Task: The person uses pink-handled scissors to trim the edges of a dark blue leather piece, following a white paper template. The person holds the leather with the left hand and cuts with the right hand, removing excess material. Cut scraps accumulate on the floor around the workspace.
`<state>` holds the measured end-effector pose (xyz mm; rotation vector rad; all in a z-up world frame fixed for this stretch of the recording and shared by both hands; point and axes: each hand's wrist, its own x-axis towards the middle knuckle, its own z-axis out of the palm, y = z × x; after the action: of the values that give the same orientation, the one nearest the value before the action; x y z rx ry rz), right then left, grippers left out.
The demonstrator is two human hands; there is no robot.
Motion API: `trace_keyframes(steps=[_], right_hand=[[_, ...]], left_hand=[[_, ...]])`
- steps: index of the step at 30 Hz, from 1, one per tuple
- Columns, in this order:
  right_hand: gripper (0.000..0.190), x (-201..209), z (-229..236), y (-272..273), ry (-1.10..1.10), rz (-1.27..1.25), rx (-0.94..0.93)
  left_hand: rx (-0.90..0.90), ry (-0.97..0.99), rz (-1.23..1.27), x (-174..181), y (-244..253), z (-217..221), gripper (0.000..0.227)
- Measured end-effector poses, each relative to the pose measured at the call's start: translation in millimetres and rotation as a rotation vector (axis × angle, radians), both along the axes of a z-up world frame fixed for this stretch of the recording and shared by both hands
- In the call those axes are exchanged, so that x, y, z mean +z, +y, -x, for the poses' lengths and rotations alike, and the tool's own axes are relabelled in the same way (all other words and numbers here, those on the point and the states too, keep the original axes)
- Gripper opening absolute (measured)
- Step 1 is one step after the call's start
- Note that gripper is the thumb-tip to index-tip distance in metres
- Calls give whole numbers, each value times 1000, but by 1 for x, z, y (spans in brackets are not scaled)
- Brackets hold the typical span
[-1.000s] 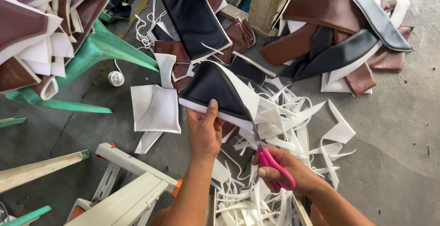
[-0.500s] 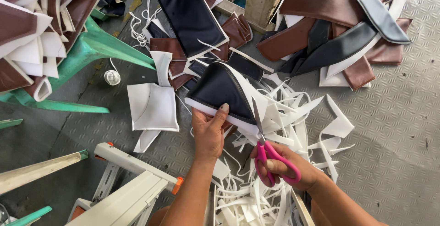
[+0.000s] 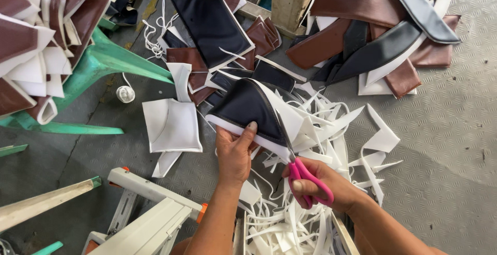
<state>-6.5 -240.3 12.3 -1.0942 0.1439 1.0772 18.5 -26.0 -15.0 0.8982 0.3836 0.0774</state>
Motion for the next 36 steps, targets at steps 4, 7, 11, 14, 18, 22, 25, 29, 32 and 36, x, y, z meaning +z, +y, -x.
trace_keyframes(steps=[4, 7, 11, 14, 18, 22, 25, 29, 32, 36], right_hand=[[58, 3, -3, -6, -72, -64, -11], [54, 2, -3, -5, -64, -63, -27], [49, -2, -2, -3, -23, 2, -44], [47, -2, -2, -1, -2, 55, -33], [54, 6, -5, -2, -48, -17, -33], [58, 10, -10, -8, -89, -126, -70], [53, 8, -9, -10, -70, -88, -61], [50, 5, -8, -7, -39, -34, -82], [47, 8, -11, -8, -33, -24, -82], [47, 13, -15, -12, -43, -76, -77]], left_hand=[[-39, 0, -42, -5, -7, 3, 40], [-42, -24, -22, -7, -6, 4, 40], [-39, -9, -54, -10, -6, 4, 40], [-37, 14, -45, -9, -5, 3, 40], [-88, 3, -3, -5, -5, 4, 44], [-208, 23, -63, -4, -9, 8, 35], [-195, 46, -34, -2, -10, 7, 38], [-205, 41, -12, 0, -7, 4, 39], [-240, 36, -17, -2, -2, 4, 41], [-322, 80, -108, -9, 0, 9, 41]])
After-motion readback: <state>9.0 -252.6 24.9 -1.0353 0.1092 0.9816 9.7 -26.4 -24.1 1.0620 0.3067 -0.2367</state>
